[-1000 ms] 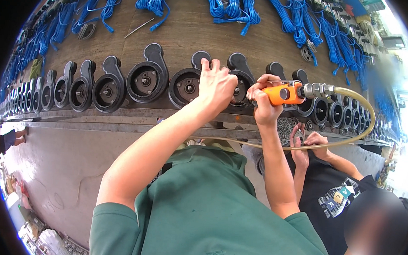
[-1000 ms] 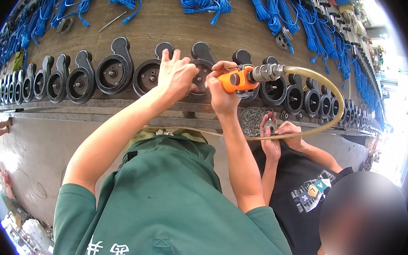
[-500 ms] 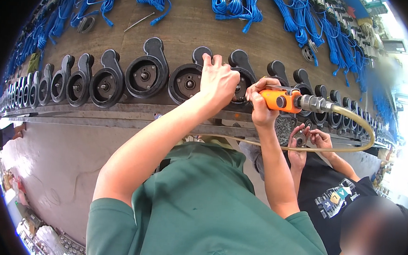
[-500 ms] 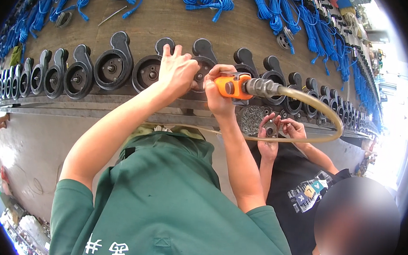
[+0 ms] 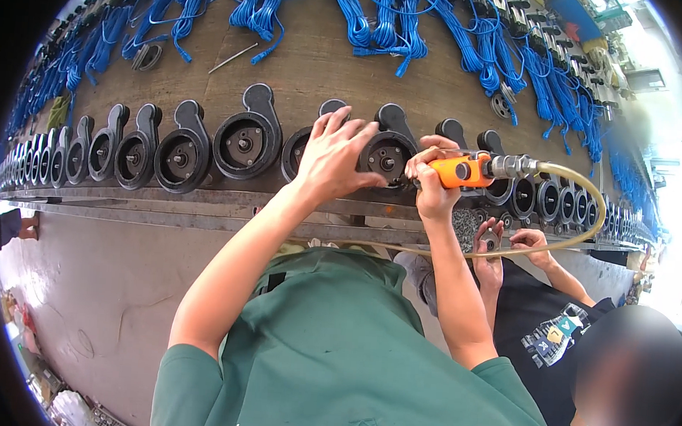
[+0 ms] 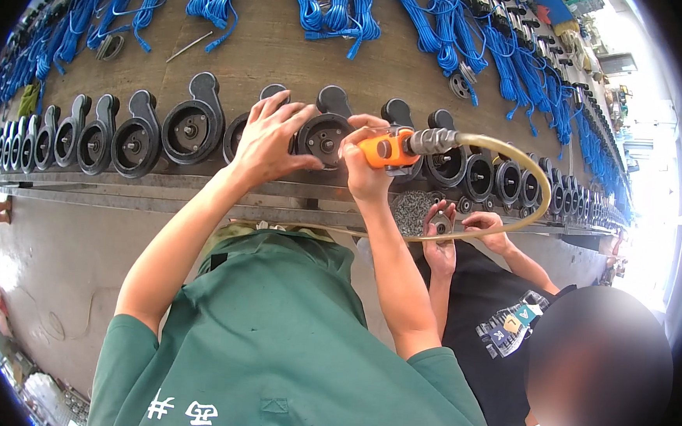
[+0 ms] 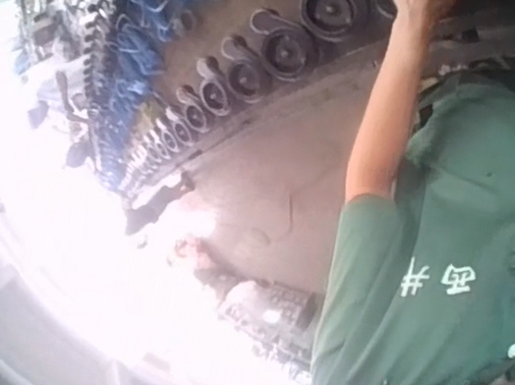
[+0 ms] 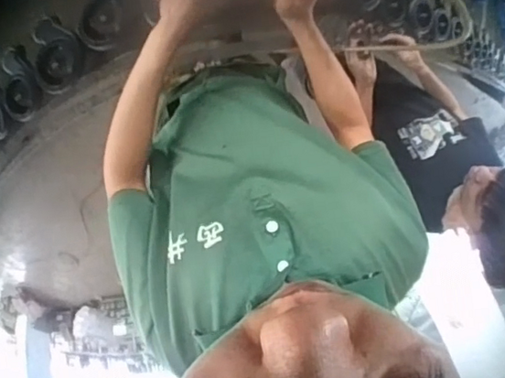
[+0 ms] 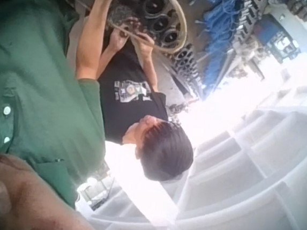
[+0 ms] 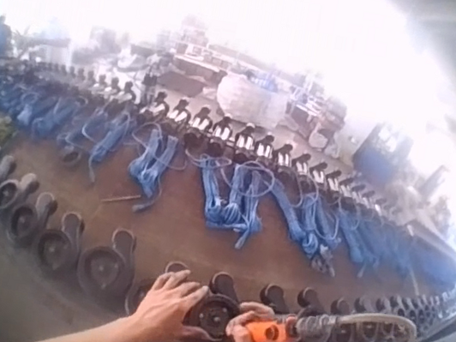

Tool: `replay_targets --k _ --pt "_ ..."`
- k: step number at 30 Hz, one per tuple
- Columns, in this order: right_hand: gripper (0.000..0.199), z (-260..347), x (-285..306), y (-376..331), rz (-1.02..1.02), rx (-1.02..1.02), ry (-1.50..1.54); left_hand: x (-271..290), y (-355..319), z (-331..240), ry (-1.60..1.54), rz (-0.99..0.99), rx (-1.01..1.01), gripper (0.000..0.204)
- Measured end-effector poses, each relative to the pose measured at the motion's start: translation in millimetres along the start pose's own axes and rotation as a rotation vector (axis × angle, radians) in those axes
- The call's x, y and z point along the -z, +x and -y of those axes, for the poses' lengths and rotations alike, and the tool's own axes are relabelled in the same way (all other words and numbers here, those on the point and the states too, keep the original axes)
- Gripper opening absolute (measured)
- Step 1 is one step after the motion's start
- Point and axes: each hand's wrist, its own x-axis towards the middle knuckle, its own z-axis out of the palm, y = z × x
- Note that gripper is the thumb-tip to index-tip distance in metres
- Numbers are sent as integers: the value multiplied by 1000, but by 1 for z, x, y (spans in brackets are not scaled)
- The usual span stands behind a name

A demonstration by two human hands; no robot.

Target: The person assembles components onto a row of black circular parts using a pneumatic screwdriver. The person places a small metal piece and a bolt into the center of each circular part and tightens them in sequence.

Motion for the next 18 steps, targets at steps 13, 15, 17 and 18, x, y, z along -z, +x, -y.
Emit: replay_targets --k 13,15,17,18 --pt "29 -15 -9 49 -148 55 35 -1 -10 12 115 40 -102 93" --pt "28 -16 -9 49 -123 54 31 -1 -11 12 110 36 -100 93" --pt "27 -19 -7 48 -87 62 54 -2 -12 13 102 29 -99 93" --pt "26 -19 -7 49 -64 55 46 -2 -12 13 105 30 -97 93"
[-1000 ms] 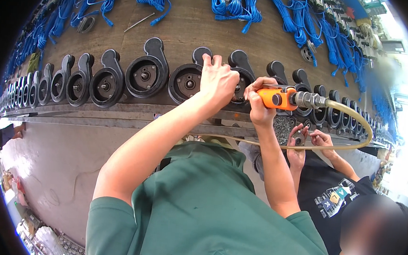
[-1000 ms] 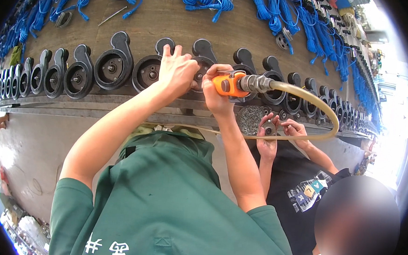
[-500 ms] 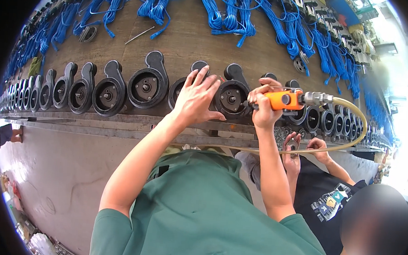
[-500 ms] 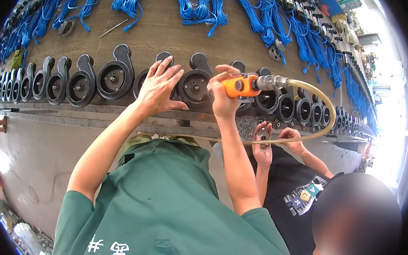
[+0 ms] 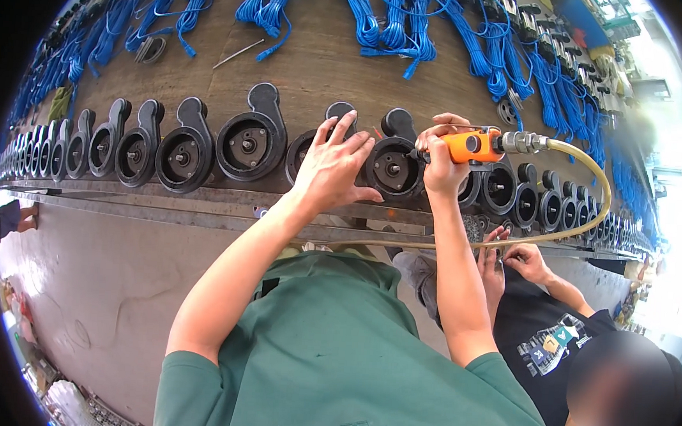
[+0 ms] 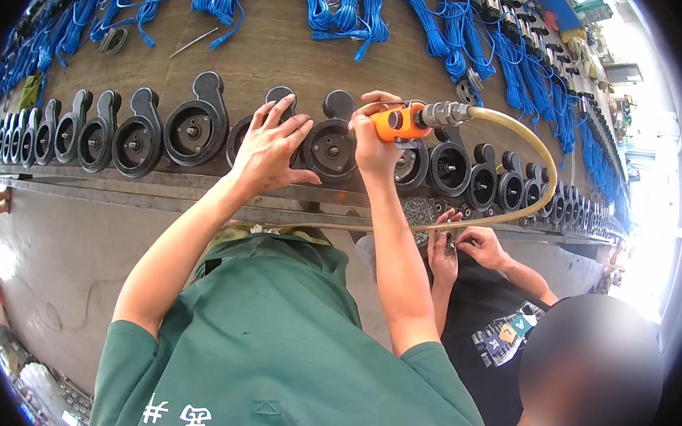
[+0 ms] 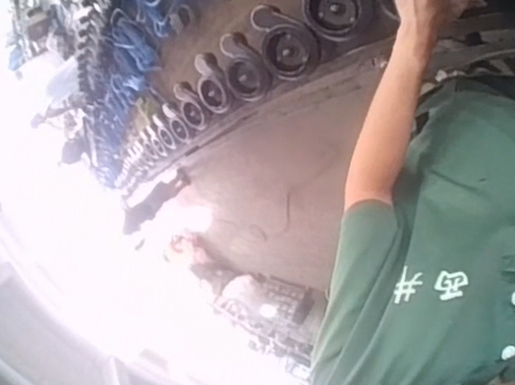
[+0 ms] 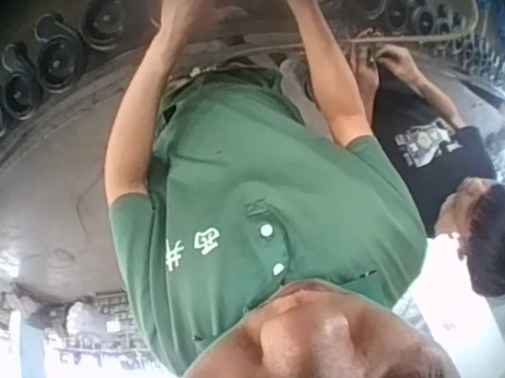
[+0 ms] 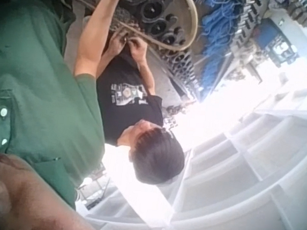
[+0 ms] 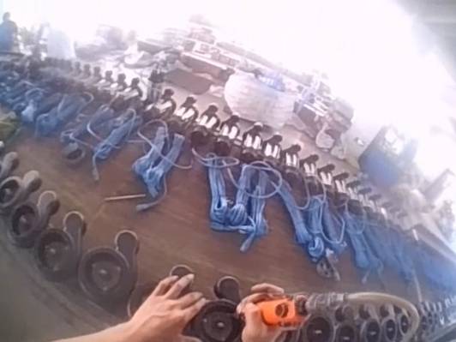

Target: The person assembles components onto a row of black circular parts using a pneumatic screwdriver. The person places a small metal piece and a bolt into the center of each circular part and tightens them in sequence.

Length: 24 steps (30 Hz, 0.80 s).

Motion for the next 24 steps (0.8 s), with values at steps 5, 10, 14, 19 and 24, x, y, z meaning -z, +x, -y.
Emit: replay_targets --k 5,10,14,19,24 --pt "18 -1 -3 -2 51 -63 -37 -1 -1 -1 -2 -2 3 93" --pt "21 -9 -1 0 50 -29 36 0 -1 0 -3 -7 -2 93" --pt "25 0 -8 5 24 12 -101 3 -1 0 -6 -10 -7 92" --pt "27 14 -29 -16 38 -53 -5 1 -2 1 -31 -46 -11 90" --pt "27 12 -36 -21 58 -39 33 0 -3 1 -26 -50 -18 90"
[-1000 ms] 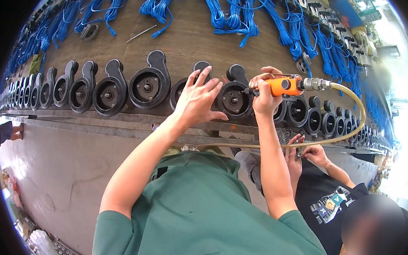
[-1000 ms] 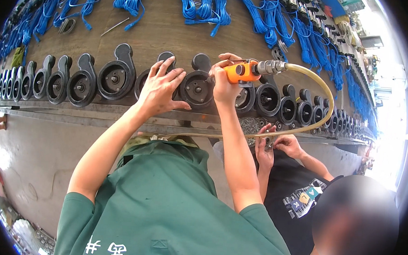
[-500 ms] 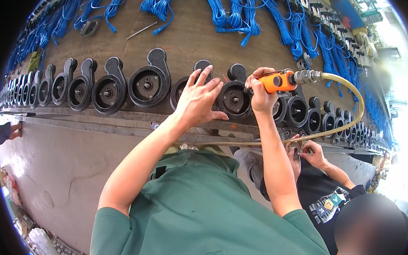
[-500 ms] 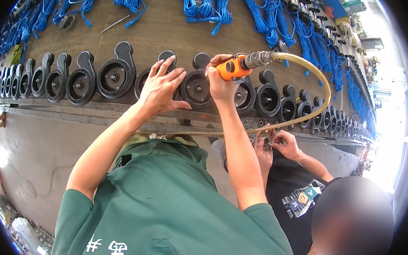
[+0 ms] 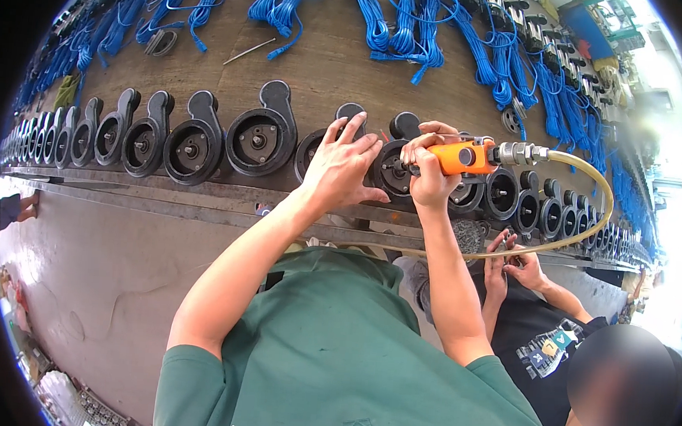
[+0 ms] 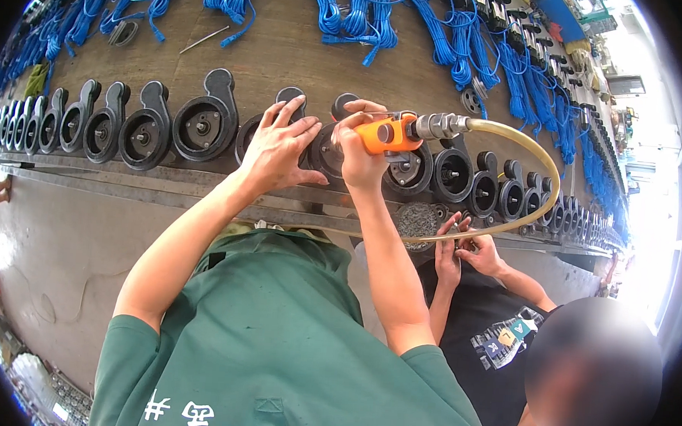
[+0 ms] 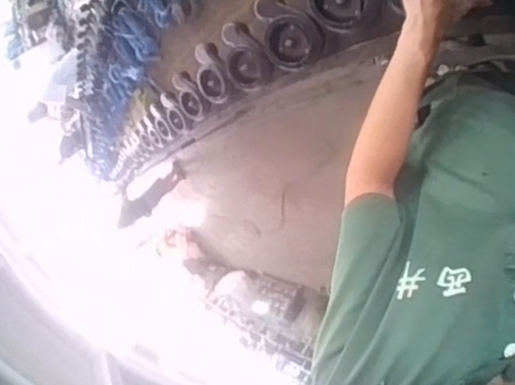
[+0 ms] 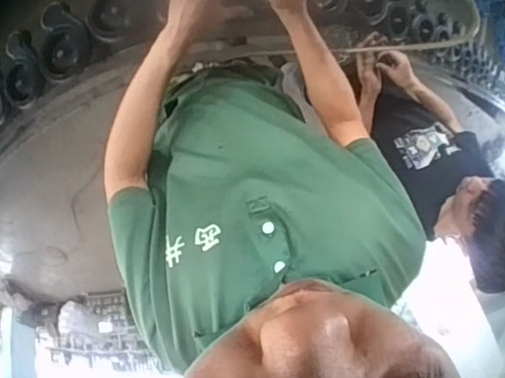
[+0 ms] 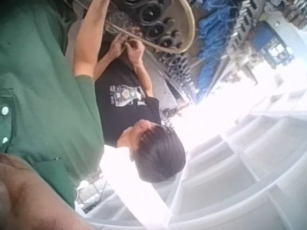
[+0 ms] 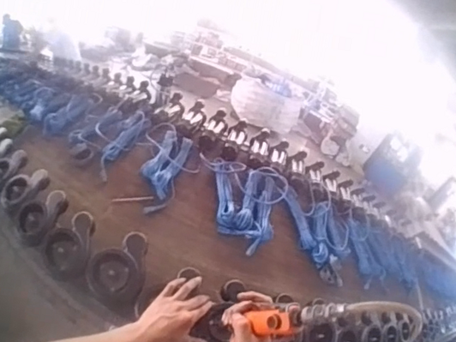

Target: The person assembles components onto a row of black circular parts using a pneumatic screwdriver. The person places a small metal piece and a bolt into the center of each circular part and tightens them in sequence.

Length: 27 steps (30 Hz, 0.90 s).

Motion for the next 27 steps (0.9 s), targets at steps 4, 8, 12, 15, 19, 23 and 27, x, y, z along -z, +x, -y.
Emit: replay_targets --k 4,8,12,15,19,23,27 --pt "28 -6 1 -1 7 -9 72 0 0 0 -7 0 7 91" --pt "28 -11 3 0 44 -28 63 1 1 0 -15 5 13 90" --pt "28 -9 0 -2 83 -39 14 2 2 0 -26 0 18 89" --pt "27 -9 -2 -2 98 -42 -66 2 2 0 -44 -20 12 87" --pt "25 -6 -7 1 104 -66 -148 4 3 0 -57 -23 13 85" --pt "20 -7 -9 -1 108 -71 -132 3 1 1 -56 -3 34 86" --pt "18 -22 -3 -5 105 -15 -230 3 0 0 -53 31 54 88"
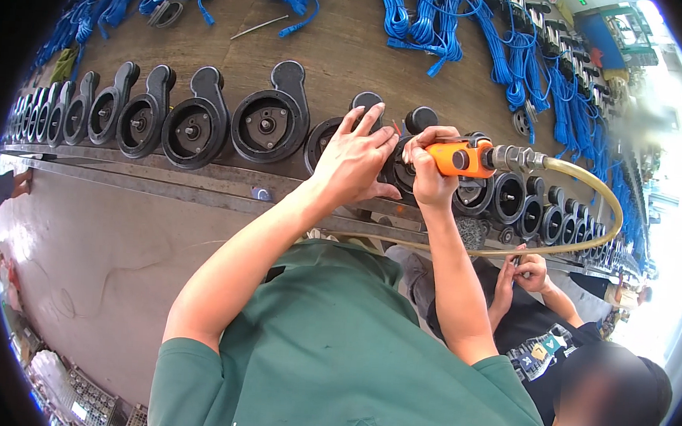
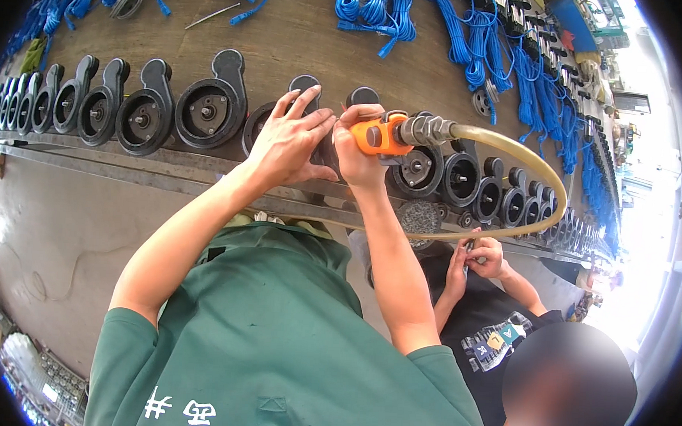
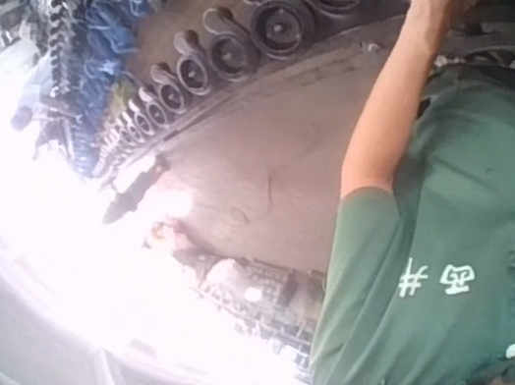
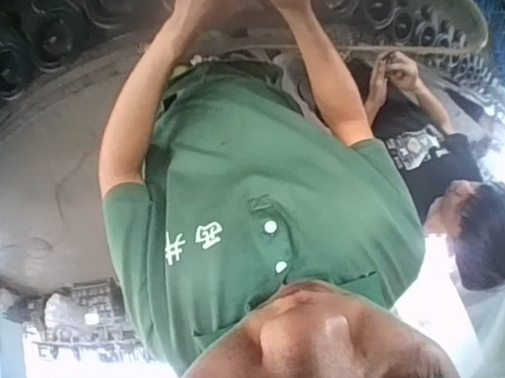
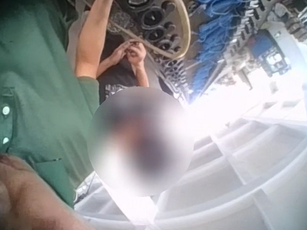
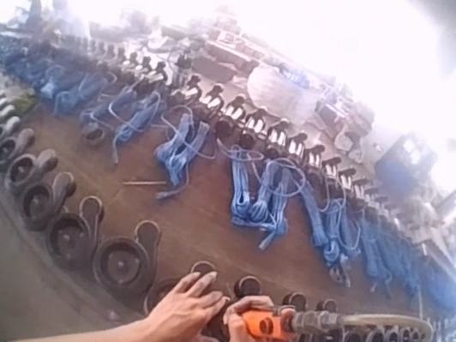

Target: The person assembles components onto a row of black circular parts using a pneumatic screwdriver. The person places a small metal piece and a bolt into the center of each circular part and tightens them in sequence.

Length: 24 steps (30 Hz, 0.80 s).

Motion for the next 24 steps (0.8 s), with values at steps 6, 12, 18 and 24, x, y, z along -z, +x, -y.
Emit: replay_targets --k 6,12,18,24 --pt "18 -2 0 0 6 19 -28 -1 0 -1 -2 3 8 89" --pt "25 12 -4 4 -35 -35 68 -3 -1 0 10 -43 -36 90" --pt "30 38 13 -16 -193 -3 164 -4 2 -1 7 -44 -46 89" --pt "27 28 34 -31 -237 -6 181 2 3 -5 12 -14 -28 88"
